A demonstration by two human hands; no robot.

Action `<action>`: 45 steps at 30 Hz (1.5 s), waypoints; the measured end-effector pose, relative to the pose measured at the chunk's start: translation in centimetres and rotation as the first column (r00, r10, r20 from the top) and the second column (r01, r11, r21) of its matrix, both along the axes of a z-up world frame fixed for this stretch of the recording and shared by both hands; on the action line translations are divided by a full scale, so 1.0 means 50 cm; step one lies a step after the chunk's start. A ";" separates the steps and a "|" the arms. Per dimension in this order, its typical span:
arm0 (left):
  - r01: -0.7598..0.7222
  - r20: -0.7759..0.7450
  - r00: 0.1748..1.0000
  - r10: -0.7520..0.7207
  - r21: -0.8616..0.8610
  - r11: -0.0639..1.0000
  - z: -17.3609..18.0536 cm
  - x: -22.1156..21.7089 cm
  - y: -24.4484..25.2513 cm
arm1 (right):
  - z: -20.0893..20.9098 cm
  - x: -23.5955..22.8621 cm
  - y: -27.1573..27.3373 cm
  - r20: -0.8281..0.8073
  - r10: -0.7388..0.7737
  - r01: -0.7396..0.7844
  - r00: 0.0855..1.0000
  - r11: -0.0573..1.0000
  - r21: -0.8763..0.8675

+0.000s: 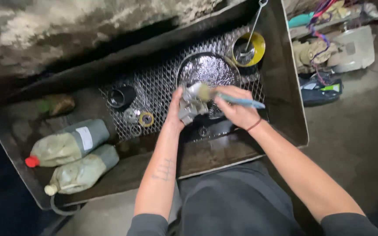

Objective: The person cleans a metallic mechanical part in a sink using a wire brush and a toothbrush. They repeatedly scrub the object, dip the brushes into a yellow container of liquid, and rinse the part in the sink water.

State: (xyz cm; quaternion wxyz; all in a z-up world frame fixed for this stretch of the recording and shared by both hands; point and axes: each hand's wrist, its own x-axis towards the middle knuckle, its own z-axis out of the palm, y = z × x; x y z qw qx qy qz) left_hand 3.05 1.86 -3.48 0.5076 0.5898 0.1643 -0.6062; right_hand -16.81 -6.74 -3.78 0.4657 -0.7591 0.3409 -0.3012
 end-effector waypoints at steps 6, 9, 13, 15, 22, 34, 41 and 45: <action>0.001 -0.077 0.997 -0.008 -0.098 0.995 -0.105 0.059 0.008 | 0.017 -0.050 -0.017 -0.046 0.087 -0.090 0.995 0.992 -0.086; -0.032 -0.185 0.983 0.010 -0.117 0.993 -0.074 0.050 -0.014 | 0.113 -0.004 0.008 0.057 0.227 -0.217 0.972 0.966 -0.143; 0.107 -0.178 0.978 -0.110 -0.026 0.994 -0.094 0.070 -0.005 | 0.029 -0.043 -0.015 -0.102 0.156 -0.174 0.982 0.963 -0.204; 0.123 -0.033 0.992 -0.122 0.008 0.992 -0.052 0.053 0.007 | 0.122 -0.028 0.019 -0.006 0.167 -0.167 0.986 0.978 -0.122; -0.055 0.136 0.989 0.056 -0.012 0.998 -0.017 -0.001 -0.021 | 0.066 0.008 -0.009 -0.194 -0.049 0.029 0.980 0.994 -0.106; -0.437 0.015 0.897 0.442 -0.118 0.892 -0.056 -0.054 -0.025 | 0.036 0.002 0.000 -0.155 -0.090 0.091 0.984 0.996 -0.002; -0.077 0.339 0.934 0.111 -0.112 0.991 -0.095 -0.043 -0.030 | 0.144 0.006 -0.007 -0.215 -0.035 0.053 0.976 0.996 0.078; -0.139 0.401 0.895 0.193 -0.159 0.977 -0.109 -0.075 -0.032 | 0.034 0.034 -0.021 -0.247 -0.184 0.180 0.951 0.983 -0.037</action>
